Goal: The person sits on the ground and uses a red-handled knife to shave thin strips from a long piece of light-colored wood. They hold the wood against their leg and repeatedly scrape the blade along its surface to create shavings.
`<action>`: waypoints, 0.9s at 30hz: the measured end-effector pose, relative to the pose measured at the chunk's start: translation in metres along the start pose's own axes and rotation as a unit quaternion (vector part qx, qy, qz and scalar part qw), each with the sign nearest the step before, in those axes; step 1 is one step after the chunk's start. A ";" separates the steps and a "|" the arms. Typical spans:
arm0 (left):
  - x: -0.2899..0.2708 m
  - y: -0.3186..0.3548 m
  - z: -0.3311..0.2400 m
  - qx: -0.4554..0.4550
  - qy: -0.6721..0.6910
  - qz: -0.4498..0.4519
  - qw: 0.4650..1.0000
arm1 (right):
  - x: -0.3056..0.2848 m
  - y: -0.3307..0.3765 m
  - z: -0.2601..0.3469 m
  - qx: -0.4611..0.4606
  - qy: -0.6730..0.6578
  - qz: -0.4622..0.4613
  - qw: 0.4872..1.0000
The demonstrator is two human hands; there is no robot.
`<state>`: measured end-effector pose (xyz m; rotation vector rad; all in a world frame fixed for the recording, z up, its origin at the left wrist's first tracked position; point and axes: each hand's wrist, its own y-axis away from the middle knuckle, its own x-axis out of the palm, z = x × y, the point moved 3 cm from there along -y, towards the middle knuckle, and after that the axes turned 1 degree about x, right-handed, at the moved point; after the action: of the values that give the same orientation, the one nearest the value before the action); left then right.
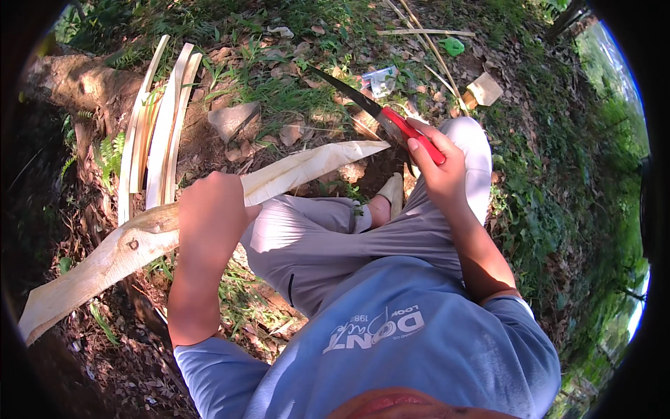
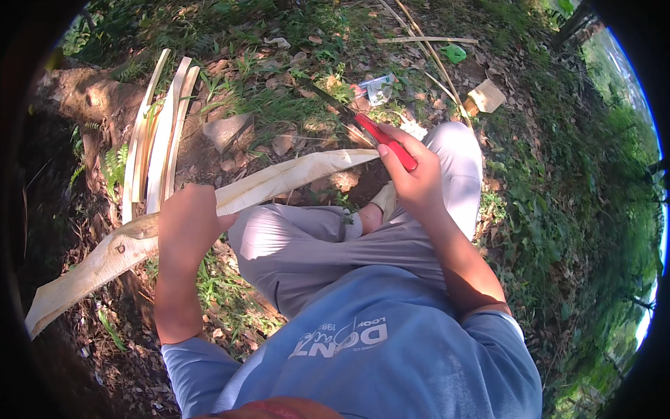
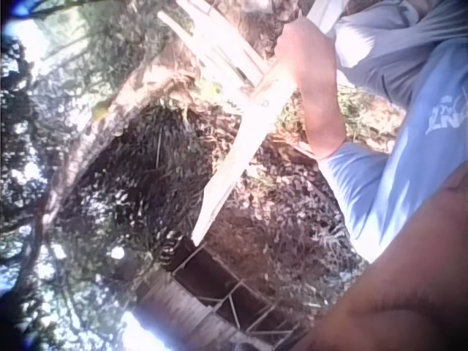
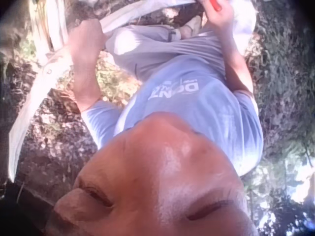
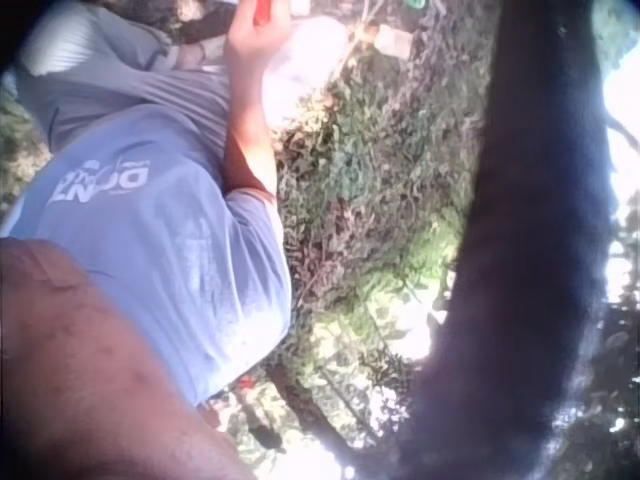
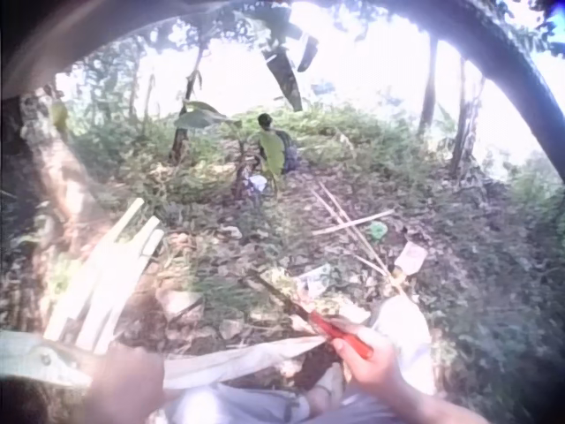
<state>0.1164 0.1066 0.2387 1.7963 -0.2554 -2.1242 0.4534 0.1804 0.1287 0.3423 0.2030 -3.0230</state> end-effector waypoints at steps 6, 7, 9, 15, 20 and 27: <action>0.063 0.029 0.024 -0.068 0.045 0.017 0.997 | 0.014 0.008 -0.024 0.055 -0.034 0.027 0.998; 0.080 0.032 0.033 -0.067 0.073 0.014 0.995 | 0.016 0.012 -0.024 0.072 -0.034 0.036 0.996; 0.117 0.041 0.042 -0.090 0.108 0.036 0.989 | 0.021 0.016 -0.027 0.099 -0.055 0.045 0.993; 0.194 0.075 0.052 -0.129 0.263 0.140 0.946 | 0.034 0.023 -0.042 0.135 -0.073 0.101 0.983; 0.208 0.086 0.048 -0.141 0.283 0.063 0.947 | 0.044 0.025 -0.045 0.107 -0.060 0.114 0.986; 0.219 0.118 0.040 -0.195 0.349 -0.021 0.916 | 0.053 0.025 -0.036 0.037 -0.036 0.110 0.993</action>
<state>0.0638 -0.0876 0.0867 2.1528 0.3647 -1.2929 0.4127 0.1566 0.0783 0.2424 0.0431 -2.8236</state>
